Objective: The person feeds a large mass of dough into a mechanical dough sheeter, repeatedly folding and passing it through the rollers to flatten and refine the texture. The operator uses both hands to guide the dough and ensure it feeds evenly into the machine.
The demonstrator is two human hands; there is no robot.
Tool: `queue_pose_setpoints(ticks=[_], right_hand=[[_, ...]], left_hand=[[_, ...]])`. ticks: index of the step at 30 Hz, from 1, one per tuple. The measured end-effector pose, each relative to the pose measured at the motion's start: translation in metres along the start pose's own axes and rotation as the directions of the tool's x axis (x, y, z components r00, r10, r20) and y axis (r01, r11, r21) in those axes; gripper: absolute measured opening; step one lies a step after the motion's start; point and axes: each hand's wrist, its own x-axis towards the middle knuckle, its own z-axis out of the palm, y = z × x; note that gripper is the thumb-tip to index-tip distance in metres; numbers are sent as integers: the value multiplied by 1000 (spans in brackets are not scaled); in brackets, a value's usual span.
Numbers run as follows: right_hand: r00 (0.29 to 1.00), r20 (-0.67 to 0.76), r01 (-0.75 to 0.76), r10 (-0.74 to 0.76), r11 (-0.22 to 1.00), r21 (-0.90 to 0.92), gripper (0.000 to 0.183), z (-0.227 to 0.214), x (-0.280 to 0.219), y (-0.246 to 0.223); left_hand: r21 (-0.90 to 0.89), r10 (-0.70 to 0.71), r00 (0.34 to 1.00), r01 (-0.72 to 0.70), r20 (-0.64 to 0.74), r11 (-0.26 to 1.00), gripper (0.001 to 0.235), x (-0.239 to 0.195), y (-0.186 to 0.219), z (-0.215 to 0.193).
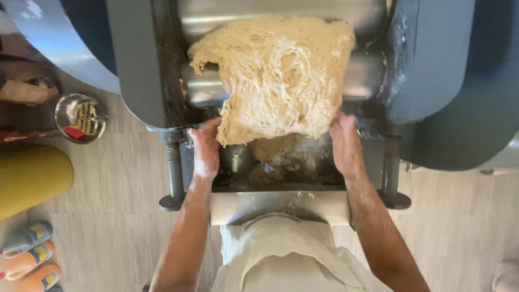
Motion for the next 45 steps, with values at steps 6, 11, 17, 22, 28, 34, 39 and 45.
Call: queue_pose_setpoints(ticks=[6, 11, 17, 22, 28, 34, 39, 45], right_hand=[[899, -400, 118, -177, 979, -168, 58, -23, -5, 53], [936, -338, -70, -93, 895, -441, 59, -46, 16, 87], [943, -330, -151, 38, 934, -324, 74, -52, 26, 118], [964, -258, -128, 68, 967, -222, 86, -46, 15, 102], [973, -228, -61, 24, 986, -156, 87, -22, 20, 67], [980, -195, -65, 27, 980, -190, 84, -13, 18, 46], [983, -182, -17, -28, 971, -239, 78, 3, 20, 22], [982, -133, 95, -136, 957, -273, 76, 21, 22, -8]], left_hand=[[674, 260, 966, -188, -7, 715, 94, -25, 2, -1], [795, 219, 976, -122, -14, 594, 98, -2, 19, 6], [734, 102, 991, -4, -88, 679, 94, 9, 37, 16], [738, 26, 988, 95, -151, 668, 86, 10, 41, 38], [716, 55, 989, 58, -134, 696, 85, 20, 51, 51], [746, 55, 983, 95, -174, 659, 82, 25, 48, 54], [594, 182, 980, -102, -76, 798, 85, 25, 46, 57], [641, 152, 981, -37, -124, 766, 90, 29, 50, 61]])
